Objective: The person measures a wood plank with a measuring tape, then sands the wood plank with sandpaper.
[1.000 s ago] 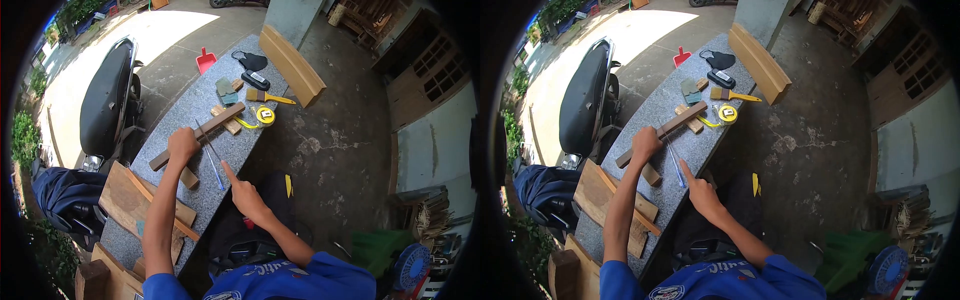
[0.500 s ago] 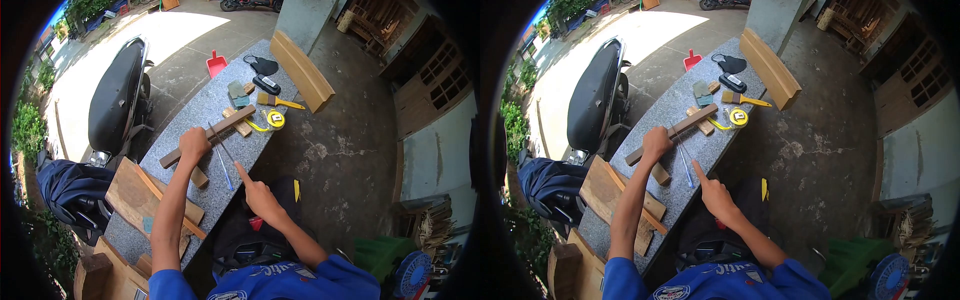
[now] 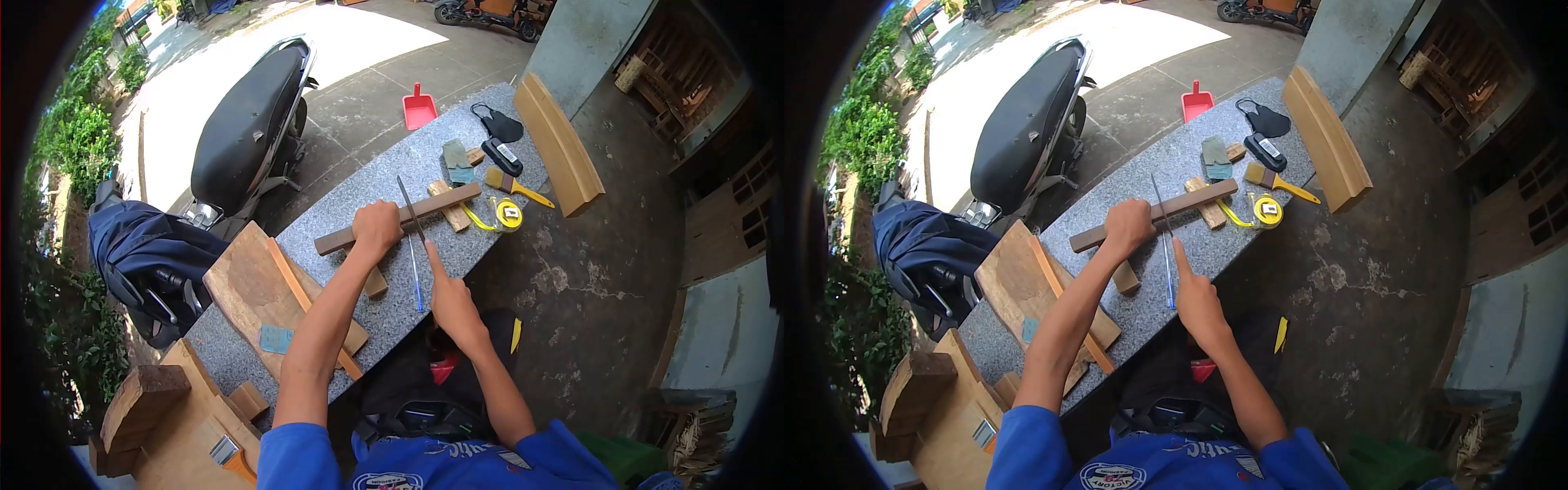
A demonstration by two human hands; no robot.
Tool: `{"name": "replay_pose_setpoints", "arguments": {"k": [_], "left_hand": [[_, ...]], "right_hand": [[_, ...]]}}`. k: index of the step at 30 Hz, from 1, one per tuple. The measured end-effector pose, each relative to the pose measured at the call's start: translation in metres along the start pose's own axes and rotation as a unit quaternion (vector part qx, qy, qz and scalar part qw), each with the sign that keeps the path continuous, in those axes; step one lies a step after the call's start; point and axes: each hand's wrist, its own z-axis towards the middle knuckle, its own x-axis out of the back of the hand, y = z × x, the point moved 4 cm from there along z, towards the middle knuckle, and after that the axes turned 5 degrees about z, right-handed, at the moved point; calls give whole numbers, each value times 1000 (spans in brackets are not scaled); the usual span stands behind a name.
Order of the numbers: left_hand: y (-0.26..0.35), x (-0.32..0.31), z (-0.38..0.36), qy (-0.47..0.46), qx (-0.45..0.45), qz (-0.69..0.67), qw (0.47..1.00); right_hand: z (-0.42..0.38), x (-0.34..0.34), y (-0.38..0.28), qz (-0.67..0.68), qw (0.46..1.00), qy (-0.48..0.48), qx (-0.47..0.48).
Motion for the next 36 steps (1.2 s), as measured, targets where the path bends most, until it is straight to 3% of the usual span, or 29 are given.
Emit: {"name": "replay_pose_setpoints", "arguments": {"k": [3, 11, 14, 17, 22, 25, 27, 29, 32, 36], "left_hand": [[1, 1, 3, 20, -4, -17, 1000], [2, -4, 0, 68, -29, 8, 997], [2, -10, -1, 108, -31, 2, 994], [2, -11, 4, 83, -2, -11, 996], [-1, -9, 5, 61, -5, 0, 998], [0, -12, -1, 49, -9, 4, 999], [0, -10, 3, 56, -7, 8, 998], [1, -2, 5, 41, -10, -4, 999], [1, 1, 5, 6, 8, -21, 1000], [-2, 3, 11, 6, 14, -22, 1000]], "right_hand": [[79, -9, -7, 10, 995, 60, 74], [-16, 11, 3, -9, 999, -22, -27], [47, 2, -4, 10, 999, 14, 31], [86, -4, -7, -2, 998, 36, 55], [-28, 0, 10, -5, 1000, -15, -15], [-24, -3, 11, -5, 1000, -1, 13], [25, -4, 3, 4, 999, 26, 21], [75, -15, 4, 17, 992, 82, 97], [63, -18, 6, 23, 995, 75, 62], [-25, -10, 17, 20, 1000, 10, -11]]}}
